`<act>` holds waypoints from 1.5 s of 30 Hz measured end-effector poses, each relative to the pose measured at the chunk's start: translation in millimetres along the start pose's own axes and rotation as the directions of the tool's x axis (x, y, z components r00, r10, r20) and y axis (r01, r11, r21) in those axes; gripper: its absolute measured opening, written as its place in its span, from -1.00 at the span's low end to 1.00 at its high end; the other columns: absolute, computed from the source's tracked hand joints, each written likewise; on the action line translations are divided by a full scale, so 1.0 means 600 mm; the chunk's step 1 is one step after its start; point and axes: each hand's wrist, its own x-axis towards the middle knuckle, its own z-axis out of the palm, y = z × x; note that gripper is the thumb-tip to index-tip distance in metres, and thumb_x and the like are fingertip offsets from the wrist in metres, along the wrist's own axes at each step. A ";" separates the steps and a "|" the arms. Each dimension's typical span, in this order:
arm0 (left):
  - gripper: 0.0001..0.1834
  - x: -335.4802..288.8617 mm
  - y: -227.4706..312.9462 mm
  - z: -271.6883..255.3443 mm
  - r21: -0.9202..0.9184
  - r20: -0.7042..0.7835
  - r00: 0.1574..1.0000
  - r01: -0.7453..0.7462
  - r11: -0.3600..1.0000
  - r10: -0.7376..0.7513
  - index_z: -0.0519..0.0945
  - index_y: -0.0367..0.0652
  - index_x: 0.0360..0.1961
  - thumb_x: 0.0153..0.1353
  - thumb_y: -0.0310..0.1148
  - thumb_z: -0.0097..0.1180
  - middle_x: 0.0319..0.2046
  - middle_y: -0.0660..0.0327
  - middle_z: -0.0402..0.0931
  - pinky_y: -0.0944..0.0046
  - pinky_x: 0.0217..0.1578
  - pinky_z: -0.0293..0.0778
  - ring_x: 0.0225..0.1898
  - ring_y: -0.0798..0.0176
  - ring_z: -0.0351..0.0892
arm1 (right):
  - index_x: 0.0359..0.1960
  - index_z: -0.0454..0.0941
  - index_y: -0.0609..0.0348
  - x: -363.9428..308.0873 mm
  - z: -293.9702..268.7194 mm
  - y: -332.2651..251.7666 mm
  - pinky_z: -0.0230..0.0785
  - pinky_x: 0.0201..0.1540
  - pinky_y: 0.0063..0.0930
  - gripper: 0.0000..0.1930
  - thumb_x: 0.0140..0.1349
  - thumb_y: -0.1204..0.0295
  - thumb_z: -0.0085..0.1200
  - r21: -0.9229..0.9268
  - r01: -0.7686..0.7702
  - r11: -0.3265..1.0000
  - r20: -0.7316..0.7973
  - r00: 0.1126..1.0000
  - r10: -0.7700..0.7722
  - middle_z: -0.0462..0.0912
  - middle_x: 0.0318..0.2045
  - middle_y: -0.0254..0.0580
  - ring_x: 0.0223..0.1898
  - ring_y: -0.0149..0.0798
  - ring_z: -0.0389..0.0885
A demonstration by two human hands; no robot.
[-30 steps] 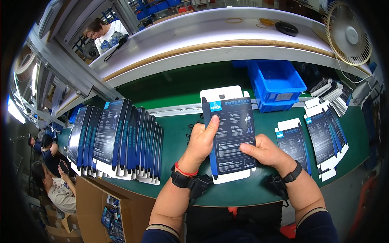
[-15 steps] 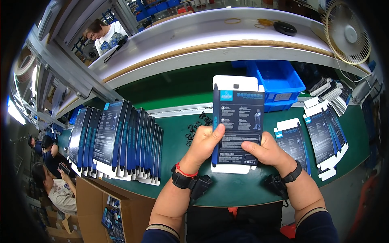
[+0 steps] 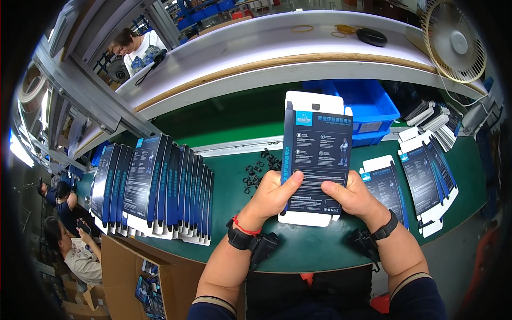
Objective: Packaging small rectangular electronic components or accessories into cardboard boxes at an assembly line bench.
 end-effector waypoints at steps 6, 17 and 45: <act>-0.56 0.000 0.000 -0.006 0.064 0.005 1.000 -0.010 0.998 0.009 0.60 -0.41 -0.15 0.38 -0.16 -0.06 -0.27 0.16 0.62 0.43 -0.22 0.48 -0.26 0.43 0.54 | 0.05 0.48 0.30 0.002 0.004 0.002 0.37 0.03 -0.46 -0.68 0.32 0.39 0.02 -0.008 0.007 1.000 0.014 1.000 -0.007 0.59 -0.06 -0.22 -0.05 -0.39 0.50; -0.53 0.001 0.002 -0.017 -0.163 -0.035 0.995 -0.098 0.982 0.094 0.52 -0.33 -0.04 0.41 -0.09 -0.17 -0.16 0.14 0.58 0.37 -0.11 0.44 -0.15 0.35 0.55 | -0.03 0.54 0.30 -0.003 -0.003 -0.010 0.38 0.02 -0.49 -0.69 0.27 0.36 0.09 -0.099 -0.218 0.971 0.247 0.940 0.236 0.63 -0.14 -0.23 -0.08 -0.42 0.52; -0.47 0.031 -0.035 0.010 0.178 0.135 0.987 -0.108 0.978 0.084 0.57 -0.42 -0.25 0.27 -0.01 0.03 -0.42 0.16 0.59 0.34 -0.31 0.44 -0.38 0.41 0.50 | 0.10 0.30 0.35 0.000 -0.081 0.069 0.44 -0.09 -0.38 -0.49 0.36 0.12 -0.08 0.006 -0.033 0.999 -0.270 0.962 0.033 0.51 -0.06 -0.04 -0.12 -0.23 0.56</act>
